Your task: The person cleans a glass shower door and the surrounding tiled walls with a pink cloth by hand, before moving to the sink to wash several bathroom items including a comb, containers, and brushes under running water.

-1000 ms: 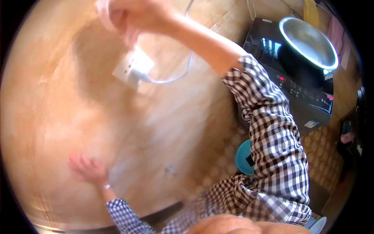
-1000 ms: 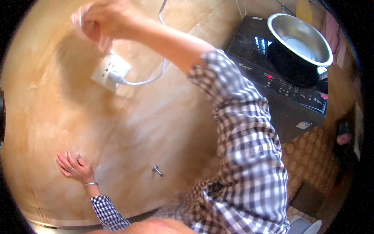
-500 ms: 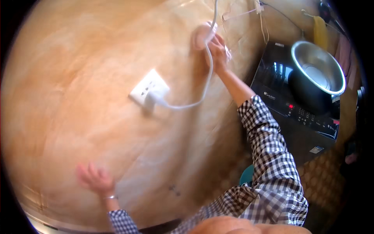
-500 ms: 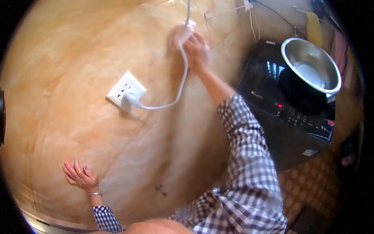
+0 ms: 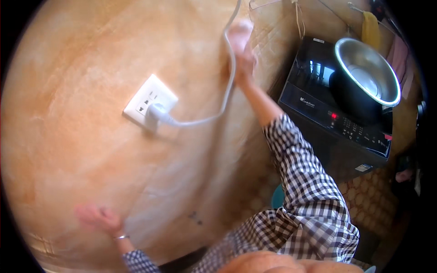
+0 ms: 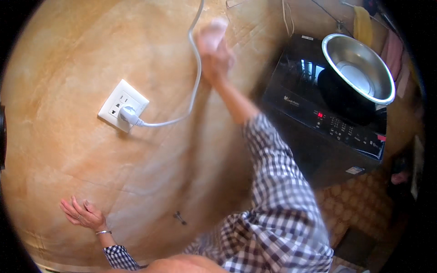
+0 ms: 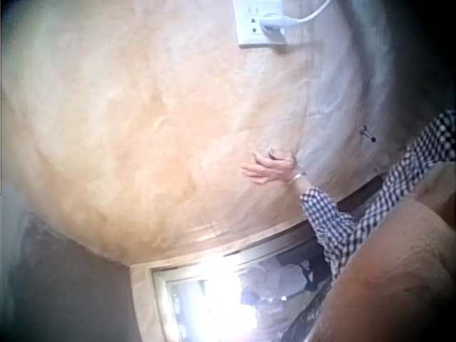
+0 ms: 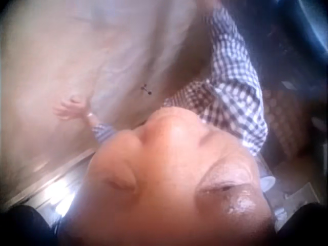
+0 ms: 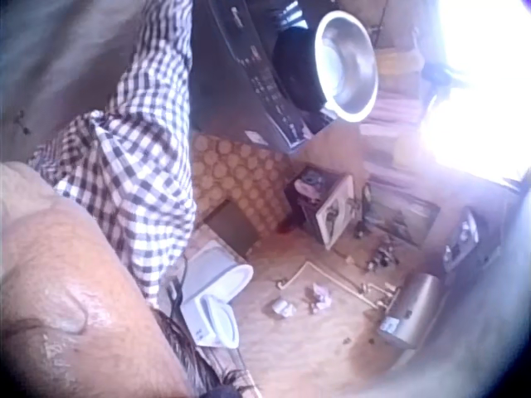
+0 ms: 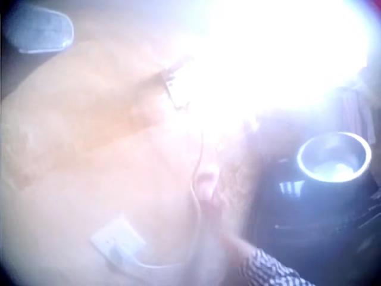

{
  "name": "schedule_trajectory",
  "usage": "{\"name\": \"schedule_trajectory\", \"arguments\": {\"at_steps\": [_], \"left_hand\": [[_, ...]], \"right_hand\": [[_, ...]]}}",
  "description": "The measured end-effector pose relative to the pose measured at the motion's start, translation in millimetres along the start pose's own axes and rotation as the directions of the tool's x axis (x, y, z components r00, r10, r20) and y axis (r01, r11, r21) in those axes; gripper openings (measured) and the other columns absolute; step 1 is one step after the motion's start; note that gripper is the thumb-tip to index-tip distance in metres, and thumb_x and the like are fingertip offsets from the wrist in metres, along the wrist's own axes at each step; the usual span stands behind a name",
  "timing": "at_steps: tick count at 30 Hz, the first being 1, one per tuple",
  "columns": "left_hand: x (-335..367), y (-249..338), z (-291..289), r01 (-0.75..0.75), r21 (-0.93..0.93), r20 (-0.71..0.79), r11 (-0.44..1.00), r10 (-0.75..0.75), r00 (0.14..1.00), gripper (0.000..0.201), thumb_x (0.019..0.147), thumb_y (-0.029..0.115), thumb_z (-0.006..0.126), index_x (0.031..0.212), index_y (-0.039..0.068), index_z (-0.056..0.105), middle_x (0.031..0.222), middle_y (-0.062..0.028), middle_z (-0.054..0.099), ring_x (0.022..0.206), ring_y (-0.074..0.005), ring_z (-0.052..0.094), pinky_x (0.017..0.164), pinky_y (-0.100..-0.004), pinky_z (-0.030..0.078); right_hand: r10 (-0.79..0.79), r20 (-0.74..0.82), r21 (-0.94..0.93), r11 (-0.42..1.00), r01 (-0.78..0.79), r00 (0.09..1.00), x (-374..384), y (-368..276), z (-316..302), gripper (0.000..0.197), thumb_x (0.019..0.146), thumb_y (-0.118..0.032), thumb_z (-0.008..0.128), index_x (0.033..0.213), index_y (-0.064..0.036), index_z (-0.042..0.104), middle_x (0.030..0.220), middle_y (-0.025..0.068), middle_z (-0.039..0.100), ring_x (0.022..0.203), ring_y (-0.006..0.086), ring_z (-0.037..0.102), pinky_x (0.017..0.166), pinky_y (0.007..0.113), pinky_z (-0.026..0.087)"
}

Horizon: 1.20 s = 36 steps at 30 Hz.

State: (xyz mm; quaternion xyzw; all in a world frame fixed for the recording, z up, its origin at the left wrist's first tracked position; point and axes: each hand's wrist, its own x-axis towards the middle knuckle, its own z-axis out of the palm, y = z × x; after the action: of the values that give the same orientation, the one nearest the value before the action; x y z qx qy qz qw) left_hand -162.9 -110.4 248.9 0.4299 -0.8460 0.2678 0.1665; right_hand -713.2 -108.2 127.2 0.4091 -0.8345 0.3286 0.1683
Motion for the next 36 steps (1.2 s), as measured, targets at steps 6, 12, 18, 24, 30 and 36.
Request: {"name": "schedule_trajectory", "arguments": {"at_steps": [6,12,18,24,30,36], "left_hand": [[-35.1,-25.3,22.1,0.054,-0.065,-0.024,0.996,-0.056,0.998,0.04,0.093,0.027,0.042,0.127,0.007,0.044,0.141,-0.0189,0.033,0.131,-0.0364,0.03,0.103,-0.0503,0.019],[-213.9,92.2,19.8,0.264,-0.072,-0.153,0.962,-0.272,0.95,0.042,0.091,0.027,0.045,0.128,0.008,0.044,0.142,-0.0189,0.032,0.132,-0.0366,0.029,0.103,-0.0507,0.018],[-349.8,155.0,-35.1,0.339,0.023,-0.124,0.94,-0.334,0.934,0.042,0.09,0.028,0.046,0.128,0.01,0.045,0.142,-0.0183,0.032,0.132,-0.0365,0.029,0.103,-0.05,0.019],[-369.8,182.1,-29.4,0.29,0.062,-0.086,0.955,-0.285,0.955,0.041,0.089,0.026,0.047,0.127,0.01,0.047,0.141,-0.0188,0.034,0.131,-0.0366,0.03,0.102,-0.0492,0.02],[-368.7,180.5,-9.0,0.301,0.063,-0.147,0.952,-0.29,0.946,0.042,0.091,0.033,0.045,0.124,0.006,0.048,0.137,-0.0222,0.036,0.127,-0.0389,0.033,0.102,-0.053,0.025],[-363.9,163.6,-6.6,0.304,0.048,-0.131,0.951,-0.296,0.946,0.042,0.091,0.032,0.046,0.123,0.005,0.048,0.139,-0.0227,0.034,0.129,-0.0411,0.03,0.102,-0.0546,0.024]], "right_hand": [[-0.451,-0.163,0.045,0.885,0.463,0.877,41.4,0.1,16.0,0.033,0.08,-0.019,0.048,0.105,-0.0009,0.06,0.107,0.0221,0.058,0.102,0.0388,0.055,0.086,0.048,0.044],[0.035,0.039,-0.106,0.994,-0.03,0.999,-11.9,109.4,-22.5,0.043,0.088,-0.036,0.036,0.1,-0.003,0.062,0.098,0.0265,0.059,0.097,0.0424,0.055,0.083,0.049,0.044],[0.336,0.283,0.142,0.912,-0.386,0.898,-289.6,142.4,-46.3,0.046,0.091,-0.04,0.032,0.118,-0.0125,0.058,0.126,0.0172,0.05,0.115,0.0366,0.046,0.097,0.041,0.036],[0.303,0.391,0.281,0.86,-0.426,0.869,-254.0,157.4,-38.0,0.036,0.085,-0.026,0.047,0.109,-0.0014,0.059,0.103,0.023,0.062,0.103,0.0392,0.056,0.093,0.047,0.038],[-0.593,0.039,0.407,0.745,0.529,0.804,-415.6,71.8,-42.1,0.034,0.075,-0.022,0.055,0.101,0.0,0.061,0.108,0.0213,0.058,0.113,0.0408,0.049,0.094,0.057,0.033],[-0.861,0.151,0.624,0.464,0.629,0.486,-499.7,49.5,-92.6,0.029,0.073,-0.018,0.059,0.102,-0.018,0.062,0.12,0.0101,0.054,0.125,0.0359,0.04,0.099,0.06,0.028]]}}
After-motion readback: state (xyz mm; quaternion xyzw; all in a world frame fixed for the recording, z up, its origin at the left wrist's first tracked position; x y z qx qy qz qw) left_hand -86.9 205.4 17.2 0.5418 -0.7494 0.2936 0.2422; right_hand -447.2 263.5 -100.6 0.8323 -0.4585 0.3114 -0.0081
